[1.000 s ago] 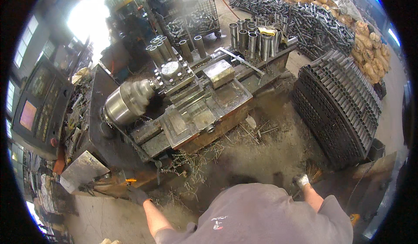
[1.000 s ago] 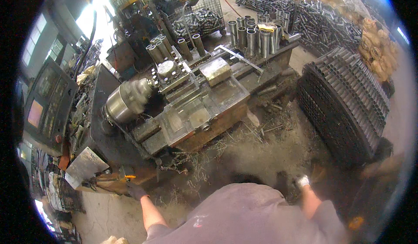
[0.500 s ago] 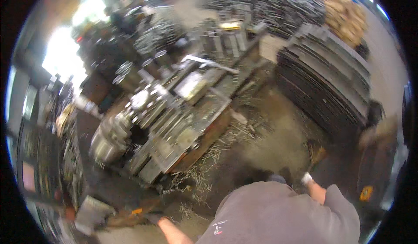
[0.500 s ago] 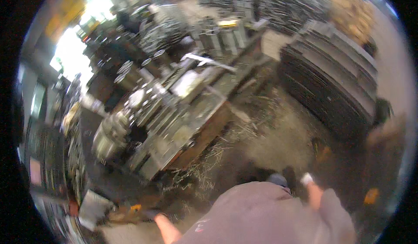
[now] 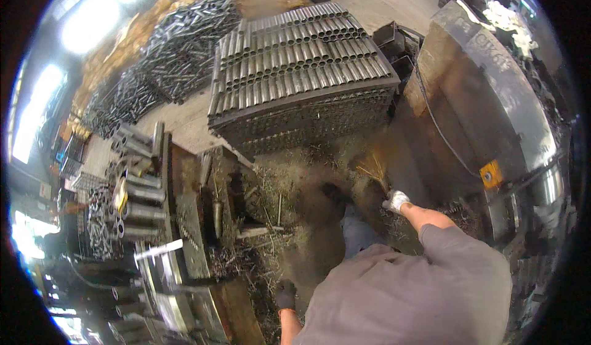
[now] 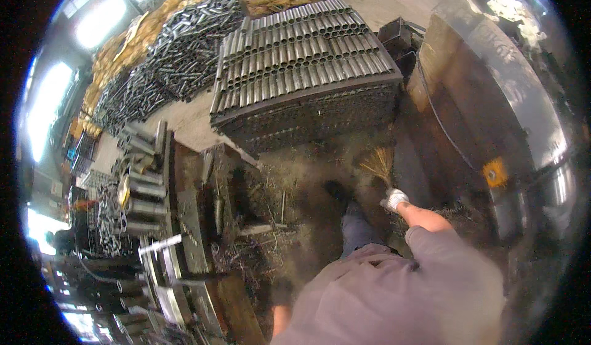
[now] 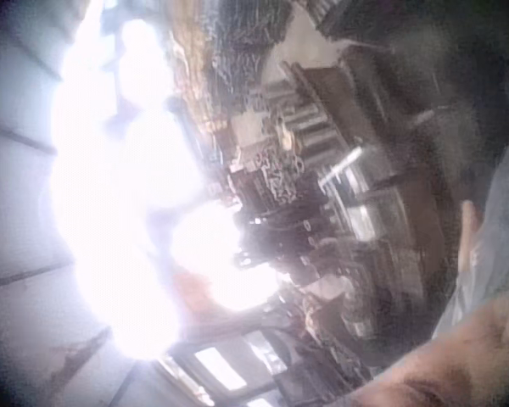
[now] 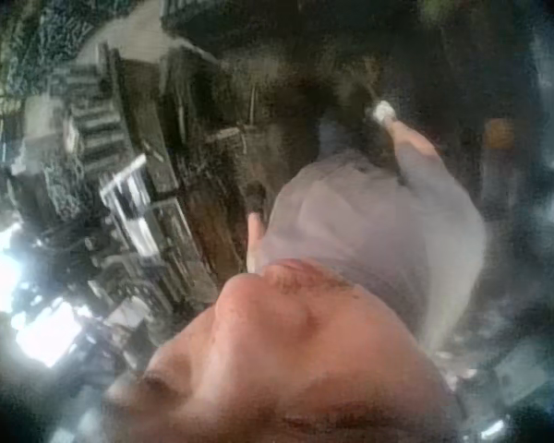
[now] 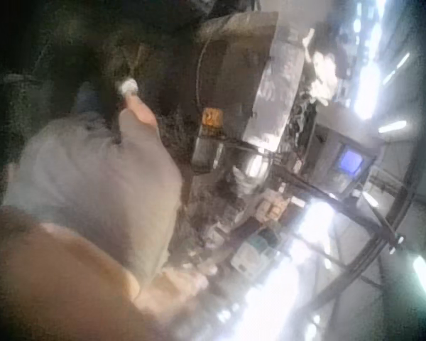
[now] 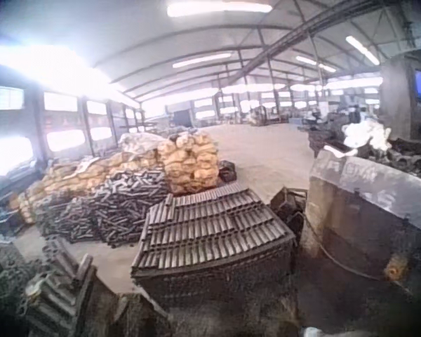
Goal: The person repeatedly picks up metal tubes from a nearby rack, inserts them into a lathe chuck, and removes them after a brief machine cycle. The person handles the tubes one at a time and places them back on the rack after each operation.
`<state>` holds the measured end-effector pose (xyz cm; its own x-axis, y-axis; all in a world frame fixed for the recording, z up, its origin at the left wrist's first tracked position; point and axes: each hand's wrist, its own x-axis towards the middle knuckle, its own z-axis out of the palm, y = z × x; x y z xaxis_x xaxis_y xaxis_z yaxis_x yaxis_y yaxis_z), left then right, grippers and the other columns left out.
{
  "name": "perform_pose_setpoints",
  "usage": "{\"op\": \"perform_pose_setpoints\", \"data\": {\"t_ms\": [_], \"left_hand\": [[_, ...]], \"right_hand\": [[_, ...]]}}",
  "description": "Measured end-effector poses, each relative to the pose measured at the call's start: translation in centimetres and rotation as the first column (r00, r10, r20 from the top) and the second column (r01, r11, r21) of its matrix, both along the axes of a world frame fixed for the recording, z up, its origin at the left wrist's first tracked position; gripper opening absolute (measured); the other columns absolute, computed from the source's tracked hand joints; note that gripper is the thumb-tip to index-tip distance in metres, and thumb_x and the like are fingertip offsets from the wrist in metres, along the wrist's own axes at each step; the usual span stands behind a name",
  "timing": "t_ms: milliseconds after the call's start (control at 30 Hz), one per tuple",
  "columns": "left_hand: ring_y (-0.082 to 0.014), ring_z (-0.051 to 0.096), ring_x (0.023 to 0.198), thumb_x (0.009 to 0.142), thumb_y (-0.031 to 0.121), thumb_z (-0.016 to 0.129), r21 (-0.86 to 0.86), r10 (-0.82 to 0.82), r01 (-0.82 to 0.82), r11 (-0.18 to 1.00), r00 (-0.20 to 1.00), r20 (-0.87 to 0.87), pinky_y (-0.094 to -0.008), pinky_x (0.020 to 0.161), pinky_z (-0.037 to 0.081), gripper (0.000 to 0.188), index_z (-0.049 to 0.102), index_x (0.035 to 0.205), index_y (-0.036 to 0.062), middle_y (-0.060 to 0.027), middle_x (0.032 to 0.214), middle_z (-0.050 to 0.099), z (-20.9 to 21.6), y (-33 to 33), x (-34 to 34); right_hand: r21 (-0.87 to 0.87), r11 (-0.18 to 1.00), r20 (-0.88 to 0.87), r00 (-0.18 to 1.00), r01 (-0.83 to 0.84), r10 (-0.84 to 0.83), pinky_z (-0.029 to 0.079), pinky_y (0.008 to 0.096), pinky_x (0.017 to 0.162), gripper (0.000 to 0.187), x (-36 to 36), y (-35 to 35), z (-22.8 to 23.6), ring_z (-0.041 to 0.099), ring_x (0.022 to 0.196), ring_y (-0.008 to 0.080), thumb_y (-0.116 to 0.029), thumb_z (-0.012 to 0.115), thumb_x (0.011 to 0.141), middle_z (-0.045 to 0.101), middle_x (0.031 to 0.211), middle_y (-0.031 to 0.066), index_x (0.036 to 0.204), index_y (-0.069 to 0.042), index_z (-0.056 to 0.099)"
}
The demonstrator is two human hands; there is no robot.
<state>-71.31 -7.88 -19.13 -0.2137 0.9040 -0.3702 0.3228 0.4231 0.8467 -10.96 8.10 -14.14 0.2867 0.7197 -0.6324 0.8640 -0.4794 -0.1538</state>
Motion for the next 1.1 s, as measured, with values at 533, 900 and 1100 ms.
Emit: {"op": "perform_pose_setpoints", "data": {"t_ms": [533,900,1100], "left_hand": [[-0.0364,0.072,0.108,0.099,0.050,0.062,-0.507,-0.307,0.238,0.829,0.950,-0.055,-0.0471,0.093,0.055,0.049,0.071,0.129,0.0125,-0.0168,0.114,0.076,9.0,27.9,17.6],[-0.0380,0.073,0.101,0.100,0.053,0.059,-0.366,-0.557,0.448,0.816,0.779,-0.289,-0.0472,0.092,0.055,0.049,0.072,0.124,0.0114,-0.0167,0.109,0.076,4.5,26.4,15.0],[-0.0292,0.075,0.098,0.102,0.045,0.060,-0.418,-0.332,0.320,0.850,0.942,0.045,-0.0443,0.089,0.057,0.049,0.068,0.129,0.0038,-0.0155,0.116,0.075,7.6,30.7,18.8]], "right_hand": [[0.624,0.779,0.309,0.936,-0.065,-0.170,0.062,0.0498,0.085,0.074,11.0,71.0,4.5,0.073,0.110,0.0391,-0.030,0.062,0.096,0.068,0.131,0.0234,0.158,0.005,0.039],[0.393,0.824,-0.393,0.885,0.407,-0.250,0.057,0.0399,0.079,0.043,16.1,73.1,3.2,0.072,0.095,0.0255,-0.031,0.063,0.096,0.074,0.104,0.0197,0.128,-0.003,0.068],[-0.243,0.750,-0.968,-0.108,0.616,-0.226,0.057,0.0354,0.064,0.034,9.8,54.1,2.9,0.069,0.078,0.0197,-0.021,0.065,0.095,0.072,0.097,0.0090,0.120,0.002,0.070]]}}
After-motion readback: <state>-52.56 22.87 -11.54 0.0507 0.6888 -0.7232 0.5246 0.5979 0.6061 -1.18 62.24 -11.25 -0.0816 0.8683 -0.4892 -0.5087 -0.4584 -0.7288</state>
